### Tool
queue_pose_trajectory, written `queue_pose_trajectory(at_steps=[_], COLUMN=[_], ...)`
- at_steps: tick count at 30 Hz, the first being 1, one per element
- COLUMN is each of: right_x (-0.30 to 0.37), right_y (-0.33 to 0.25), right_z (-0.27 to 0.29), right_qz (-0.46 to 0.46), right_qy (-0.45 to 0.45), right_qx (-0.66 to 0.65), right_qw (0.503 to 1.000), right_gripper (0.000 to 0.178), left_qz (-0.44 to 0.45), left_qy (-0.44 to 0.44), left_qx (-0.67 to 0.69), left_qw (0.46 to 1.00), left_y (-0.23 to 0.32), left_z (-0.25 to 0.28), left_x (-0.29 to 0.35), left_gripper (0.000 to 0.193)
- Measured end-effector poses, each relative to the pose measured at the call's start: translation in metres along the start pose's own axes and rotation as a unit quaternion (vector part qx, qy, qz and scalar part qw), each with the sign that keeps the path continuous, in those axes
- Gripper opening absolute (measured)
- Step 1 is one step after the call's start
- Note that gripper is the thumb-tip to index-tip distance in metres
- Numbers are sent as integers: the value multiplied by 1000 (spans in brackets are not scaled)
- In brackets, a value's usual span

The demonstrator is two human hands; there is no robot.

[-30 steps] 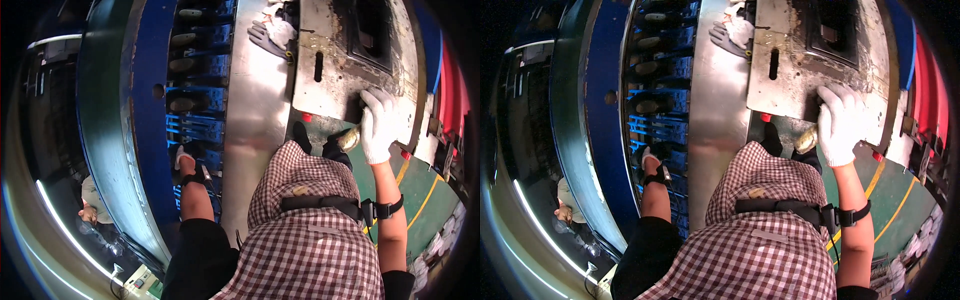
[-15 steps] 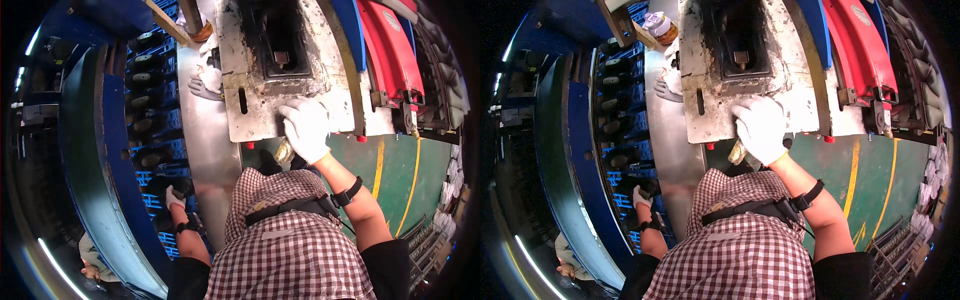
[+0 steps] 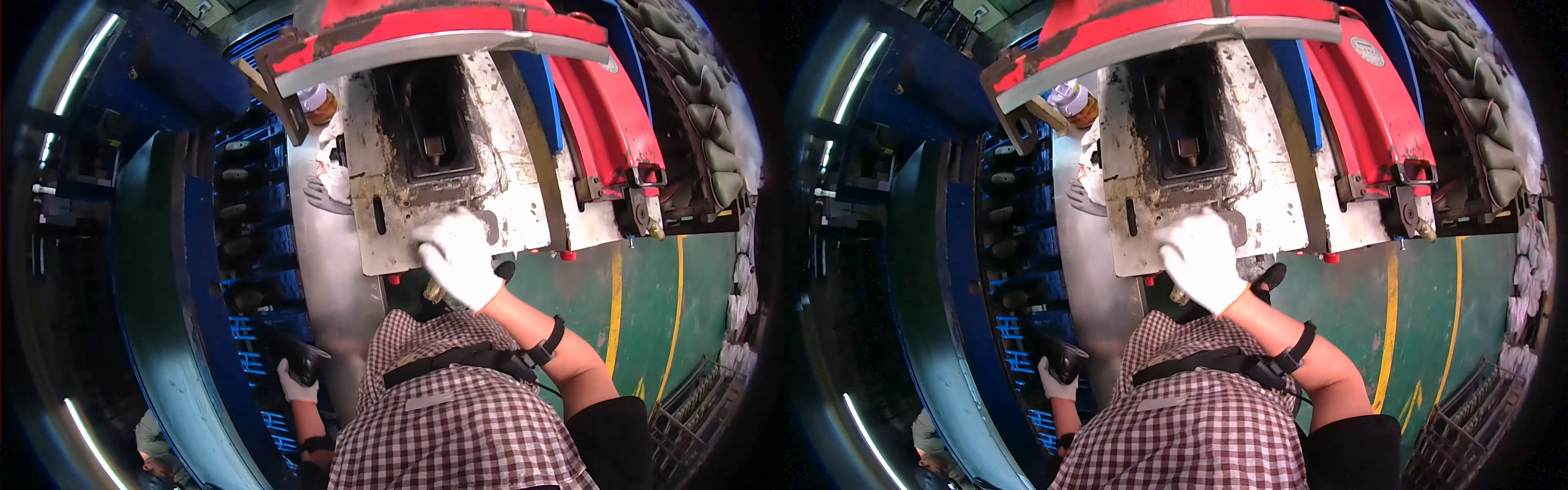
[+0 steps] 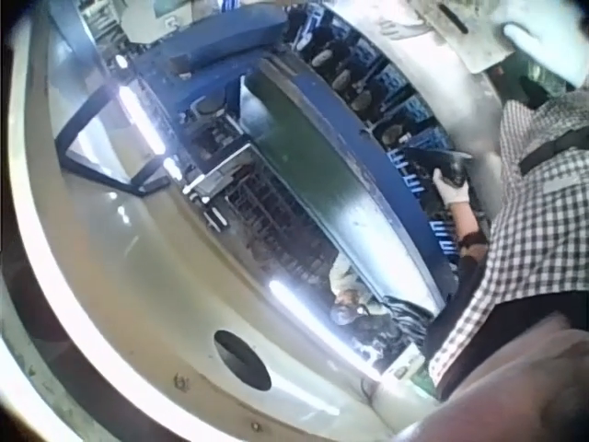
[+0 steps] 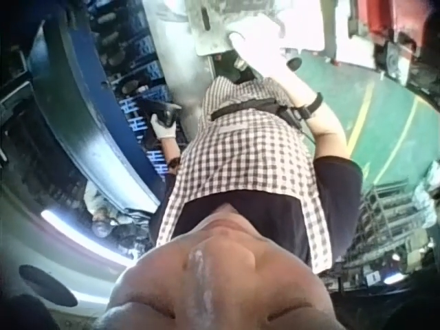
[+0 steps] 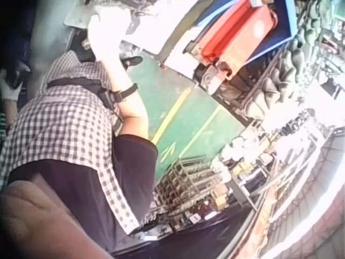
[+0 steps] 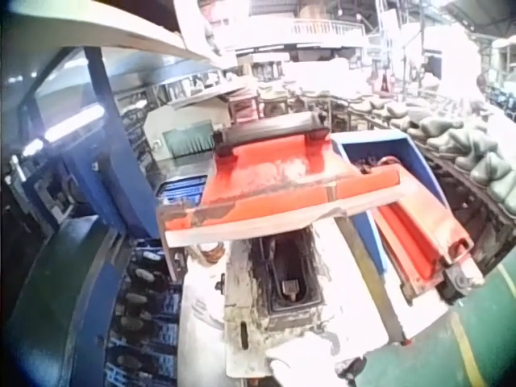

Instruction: Operate a heating/pressing machine for shoe components on an assembly line.

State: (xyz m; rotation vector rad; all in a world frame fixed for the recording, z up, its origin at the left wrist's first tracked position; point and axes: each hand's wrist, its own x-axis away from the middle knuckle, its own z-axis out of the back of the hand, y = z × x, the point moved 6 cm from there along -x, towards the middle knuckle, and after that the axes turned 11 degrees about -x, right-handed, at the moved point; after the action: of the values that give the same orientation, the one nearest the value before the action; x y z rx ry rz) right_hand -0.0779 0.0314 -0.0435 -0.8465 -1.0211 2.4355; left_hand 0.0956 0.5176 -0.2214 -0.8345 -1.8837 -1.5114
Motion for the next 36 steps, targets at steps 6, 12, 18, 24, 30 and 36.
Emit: queue_pose_trajectory(at_steps=[6, 12, 18, 24, 30, 36], right_x=[0, -46, -116, -165, -156, -144], right_y=[-46, -12, 63, 108, 115, 131], right_z=[-77, -43, 22, 11, -7, 6], right_qz=[-153, -201, -243, -256, -217, -215], right_qy=[-336, -147, 26, -20, 5, 28], right_qx=[-331, -477, -131, 220, 241, 140], right_qw=[868, 843, 961, 941, 946, 966], right_gripper=[71, 87, 86, 79, 77, 82], left_qz=[-10, -197, -535, -697, -807, -789], left_qy=[-327, -277, -267, -268, -223, -221], left_qx=[25, -321, -279, -223, -408, -519], left_qw=[945, 884, 751, 627, 364, 245], left_y=[11, 44, 133, 202, 214, 207], left_z=[-188, -345, -413, -492, -595, -660], left_x=[67, 64, 159, 230, 270, 297], left_gripper=[68, 66, 62, 57, 57, 37])
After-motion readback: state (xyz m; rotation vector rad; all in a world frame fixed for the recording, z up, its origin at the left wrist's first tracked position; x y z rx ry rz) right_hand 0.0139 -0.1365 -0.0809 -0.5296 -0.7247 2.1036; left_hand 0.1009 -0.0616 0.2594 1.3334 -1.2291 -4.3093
